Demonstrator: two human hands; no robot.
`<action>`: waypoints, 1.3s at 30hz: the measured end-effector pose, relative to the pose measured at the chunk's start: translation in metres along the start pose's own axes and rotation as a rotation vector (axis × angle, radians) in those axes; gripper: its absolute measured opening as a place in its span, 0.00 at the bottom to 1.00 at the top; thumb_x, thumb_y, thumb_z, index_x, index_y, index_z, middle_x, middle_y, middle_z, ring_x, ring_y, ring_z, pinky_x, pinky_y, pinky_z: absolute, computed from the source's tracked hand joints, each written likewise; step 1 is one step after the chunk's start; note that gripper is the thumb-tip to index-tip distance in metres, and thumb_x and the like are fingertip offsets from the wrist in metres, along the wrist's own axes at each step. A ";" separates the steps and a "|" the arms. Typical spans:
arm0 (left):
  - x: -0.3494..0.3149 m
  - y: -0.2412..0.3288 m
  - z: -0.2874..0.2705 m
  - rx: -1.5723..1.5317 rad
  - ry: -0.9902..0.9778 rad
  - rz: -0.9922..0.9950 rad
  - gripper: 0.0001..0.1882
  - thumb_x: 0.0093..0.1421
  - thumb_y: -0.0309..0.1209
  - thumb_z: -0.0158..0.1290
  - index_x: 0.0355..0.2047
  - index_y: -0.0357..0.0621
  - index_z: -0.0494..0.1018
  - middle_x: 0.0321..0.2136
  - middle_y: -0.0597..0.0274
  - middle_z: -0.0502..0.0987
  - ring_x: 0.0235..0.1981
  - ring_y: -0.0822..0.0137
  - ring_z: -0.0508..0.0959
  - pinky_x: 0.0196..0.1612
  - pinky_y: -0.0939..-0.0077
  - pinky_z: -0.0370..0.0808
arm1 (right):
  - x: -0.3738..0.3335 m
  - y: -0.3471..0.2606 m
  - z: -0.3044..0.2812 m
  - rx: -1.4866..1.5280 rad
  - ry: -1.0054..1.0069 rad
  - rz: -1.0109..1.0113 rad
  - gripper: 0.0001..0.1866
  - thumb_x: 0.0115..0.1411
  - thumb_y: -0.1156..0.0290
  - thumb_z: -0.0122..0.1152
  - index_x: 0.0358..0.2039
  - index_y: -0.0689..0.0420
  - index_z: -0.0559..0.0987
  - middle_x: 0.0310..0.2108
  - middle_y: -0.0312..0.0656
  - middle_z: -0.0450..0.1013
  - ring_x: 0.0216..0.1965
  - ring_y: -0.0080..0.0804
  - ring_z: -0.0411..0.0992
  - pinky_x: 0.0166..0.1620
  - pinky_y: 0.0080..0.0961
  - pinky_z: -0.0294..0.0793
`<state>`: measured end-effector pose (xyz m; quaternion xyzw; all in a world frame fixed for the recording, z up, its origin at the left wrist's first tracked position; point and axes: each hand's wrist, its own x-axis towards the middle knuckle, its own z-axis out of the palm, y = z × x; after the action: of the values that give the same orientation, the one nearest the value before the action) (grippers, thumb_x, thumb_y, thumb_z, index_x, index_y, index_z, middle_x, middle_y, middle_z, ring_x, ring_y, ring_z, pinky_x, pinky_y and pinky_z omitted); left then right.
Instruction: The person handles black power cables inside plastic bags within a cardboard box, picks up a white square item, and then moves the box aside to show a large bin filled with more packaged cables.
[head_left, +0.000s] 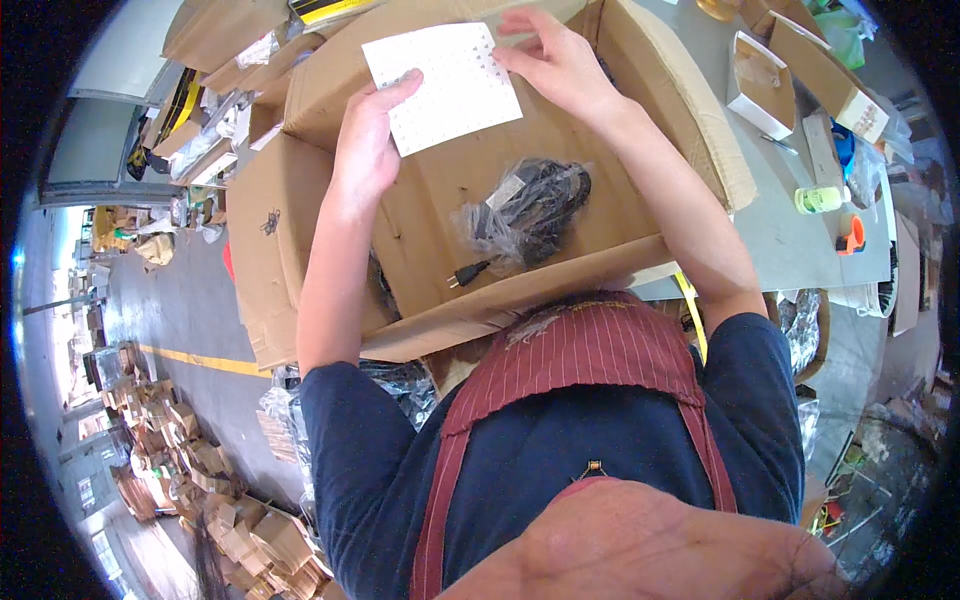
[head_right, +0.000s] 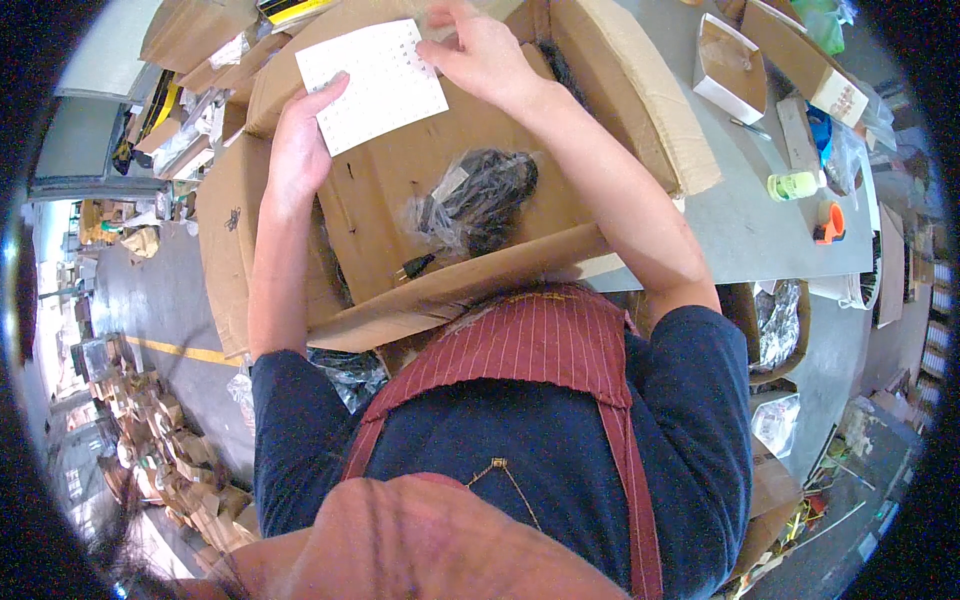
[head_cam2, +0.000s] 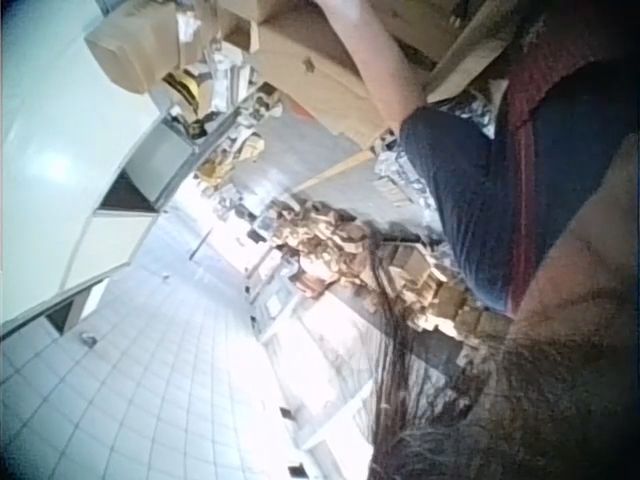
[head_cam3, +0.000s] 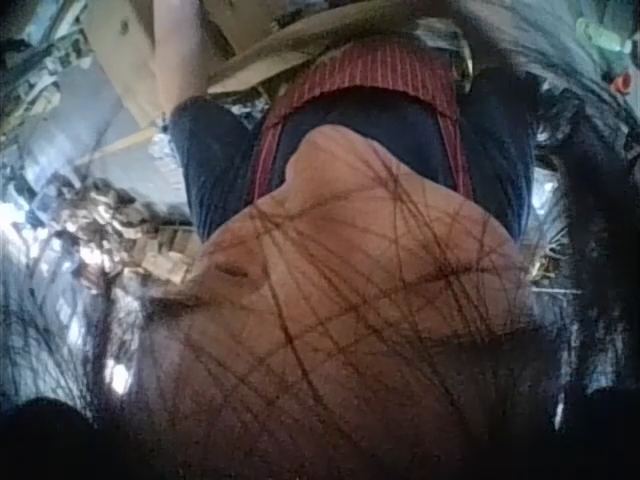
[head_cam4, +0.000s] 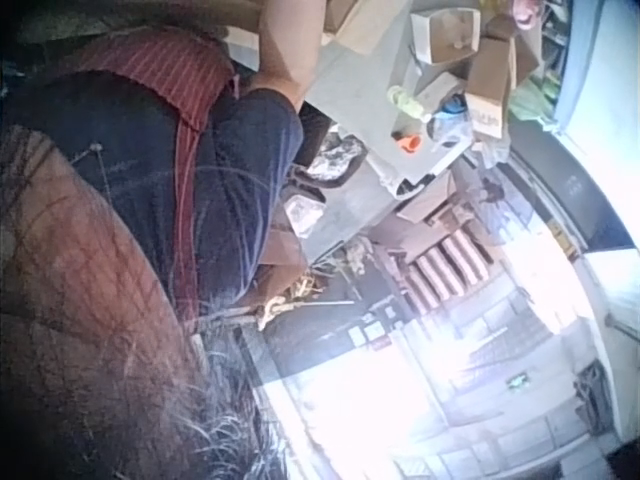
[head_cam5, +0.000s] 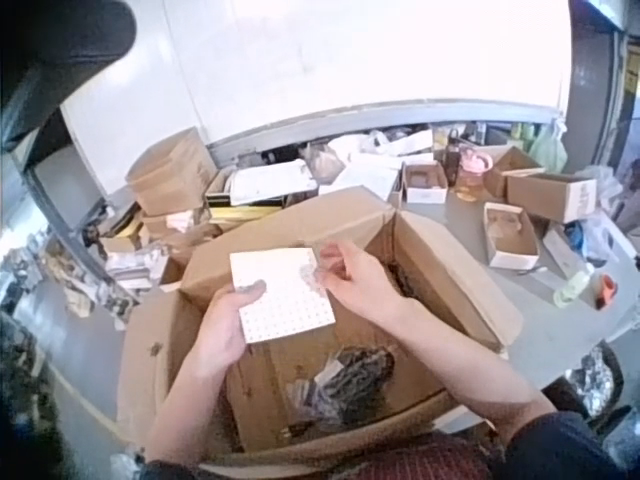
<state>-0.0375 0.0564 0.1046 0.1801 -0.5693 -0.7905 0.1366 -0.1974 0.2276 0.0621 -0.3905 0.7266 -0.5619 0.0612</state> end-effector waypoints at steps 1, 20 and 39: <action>-0.002 0.000 0.001 -0.001 -0.001 0.001 0.20 0.64 0.30 0.57 0.51 0.27 0.73 0.47 0.52 0.80 0.47 0.64 0.81 0.52 0.68 0.76 | -0.001 -0.006 -0.001 -0.001 0.000 -0.001 0.29 0.60 0.65 0.66 0.61 0.59 0.71 0.54 0.45 0.75 0.52 0.31 0.74 0.55 0.29 0.72; 0.006 0.005 -0.011 0.327 0.062 0.325 0.24 0.58 0.25 0.60 0.54 0.29 0.72 0.47 0.54 0.79 0.50 0.66 0.77 0.54 0.72 0.73 | -0.008 -0.016 0.002 0.236 -0.191 0.024 0.19 0.62 0.69 0.64 0.52 0.61 0.79 0.40 0.38 0.80 0.39 0.24 0.75 0.45 0.22 0.73; 0.014 0.000 -0.026 0.340 0.047 0.306 0.14 0.56 0.27 0.63 0.42 0.37 0.78 0.37 0.62 0.80 0.41 0.71 0.76 0.53 0.74 0.67 | -0.009 -0.022 0.002 0.344 -0.224 0.038 0.18 0.58 0.69 0.66 0.47 0.62 0.81 0.37 0.41 0.81 0.40 0.25 0.77 0.46 0.23 0.74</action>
<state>-0.0385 0.0282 0.0956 0.1307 -0.7114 -0.6490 0.2359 -0.1791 0.2304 0.0771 -0.4206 0.6157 -0.6296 0.2181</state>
